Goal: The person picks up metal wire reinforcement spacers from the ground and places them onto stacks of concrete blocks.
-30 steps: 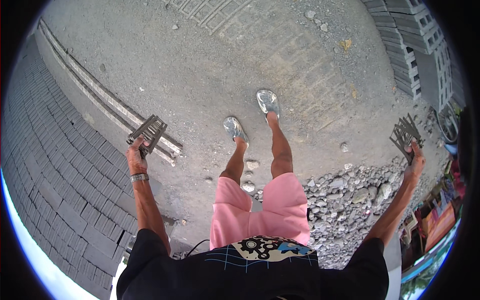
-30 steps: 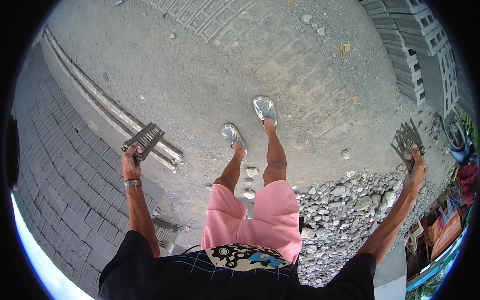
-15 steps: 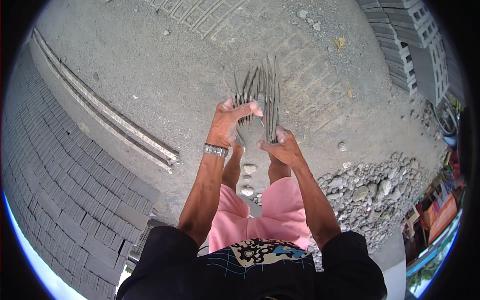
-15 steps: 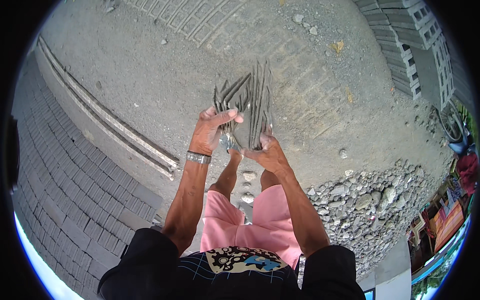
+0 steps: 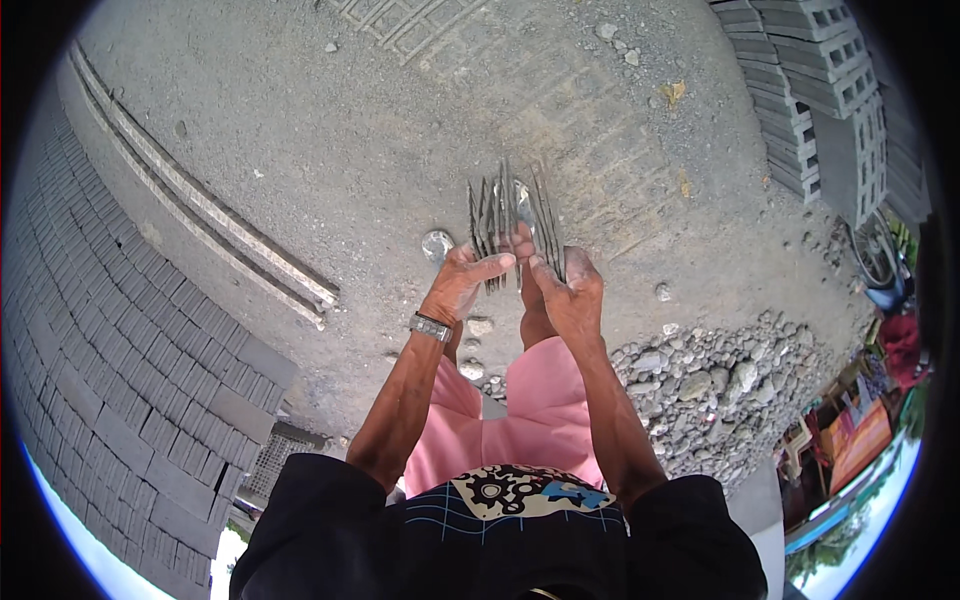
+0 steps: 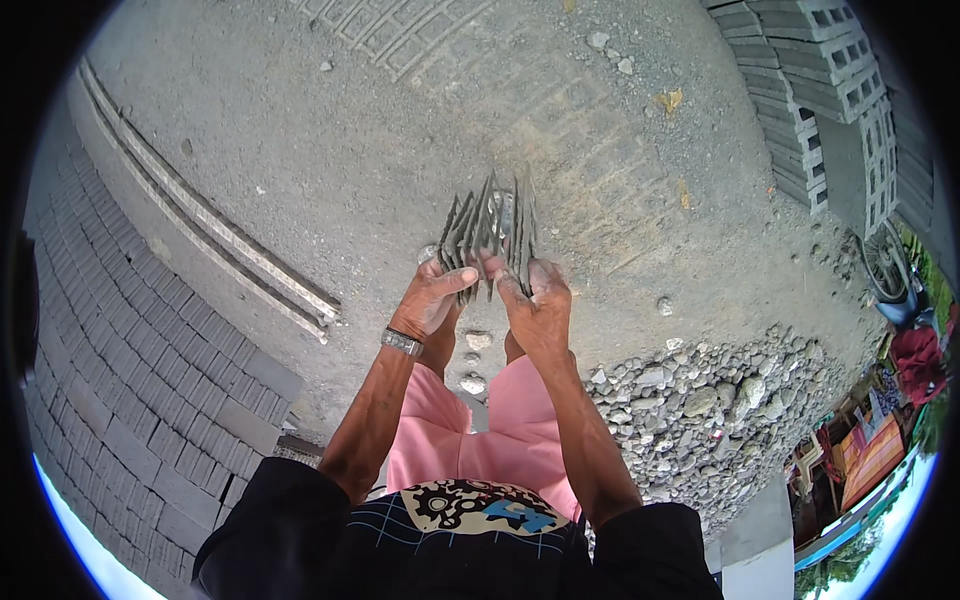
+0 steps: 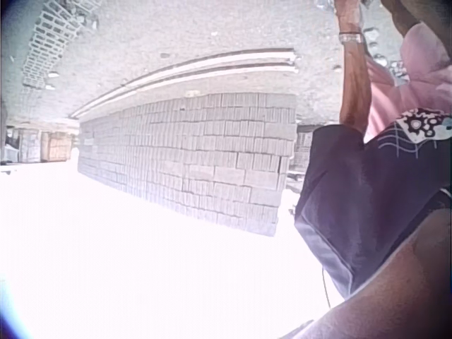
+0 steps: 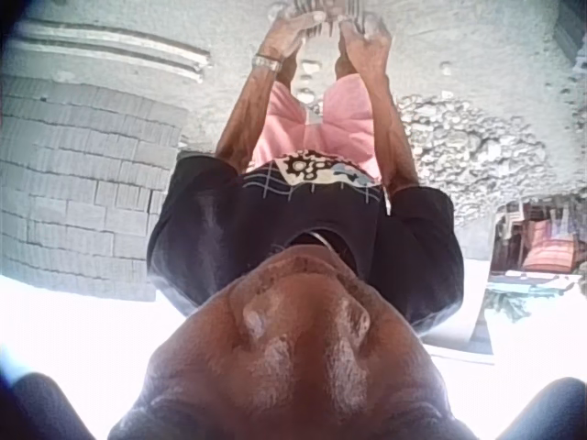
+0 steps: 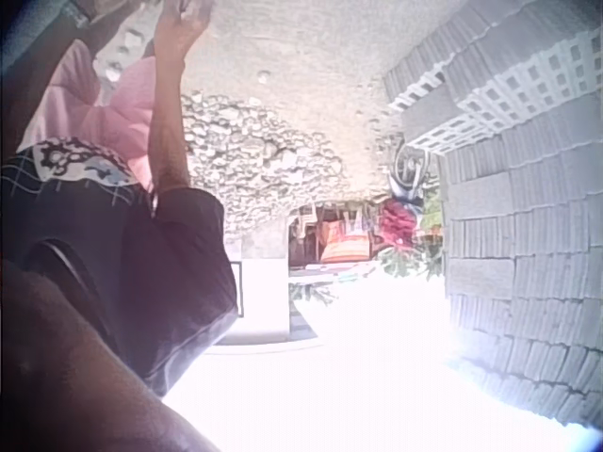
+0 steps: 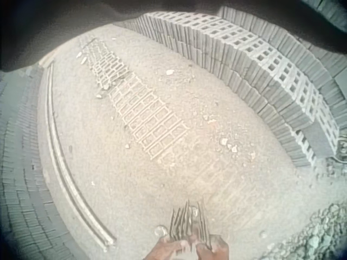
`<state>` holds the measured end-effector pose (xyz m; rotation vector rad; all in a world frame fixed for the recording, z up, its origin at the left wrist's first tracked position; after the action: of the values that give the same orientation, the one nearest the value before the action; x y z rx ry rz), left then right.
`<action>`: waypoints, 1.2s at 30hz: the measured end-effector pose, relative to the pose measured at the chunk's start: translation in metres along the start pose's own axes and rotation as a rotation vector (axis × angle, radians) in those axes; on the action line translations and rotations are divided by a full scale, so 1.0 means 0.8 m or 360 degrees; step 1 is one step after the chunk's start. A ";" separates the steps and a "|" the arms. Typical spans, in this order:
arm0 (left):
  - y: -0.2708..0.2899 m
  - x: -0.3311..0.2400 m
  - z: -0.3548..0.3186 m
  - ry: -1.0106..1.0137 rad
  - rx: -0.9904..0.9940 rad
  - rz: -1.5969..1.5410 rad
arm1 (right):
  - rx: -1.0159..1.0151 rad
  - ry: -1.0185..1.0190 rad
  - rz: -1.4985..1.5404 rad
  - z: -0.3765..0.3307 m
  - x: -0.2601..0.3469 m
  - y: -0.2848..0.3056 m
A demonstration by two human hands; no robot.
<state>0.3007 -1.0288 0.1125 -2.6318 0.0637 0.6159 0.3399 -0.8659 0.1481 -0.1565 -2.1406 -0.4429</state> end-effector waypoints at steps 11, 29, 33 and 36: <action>-0.080 -0.027 0.000 -0.0051 -0.0001 0.0105 | -0.0206 0.0215 -0.0034 -0.014 0.049 0.010; -0.027 -0.240 0.074 -0.0151 0.0007 0.0783 | 0.0292 -0.0617 0.0501 0.127 0.216 -0.057; -0.012 -0.292 0.078 -0.0183 -0.0128 0.0665 | 0.0663 -0.0749 0.0693 0.176 0.239 -0.048; -0.009 -0.332 0.080 -0.0297 -0.0194 0.0626 | 0.0348 -0.0793 0.1128 0.229 0.208 -0.042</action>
<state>0.0364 -1.0091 0.1787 -2.6816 0.5112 1.0224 0.0938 -0.8383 0.1811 -0.9420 -2.3986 0.2744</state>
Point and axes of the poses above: each hand's wrist, its own z-axis towards the middle knuckle, its own y-axis out of the back of the hand, x = y × z, the point moved 4 cm from there along z, towards the middle knuckle, and after that the axes turned 7 degrees about z, right-handed, at the moved point
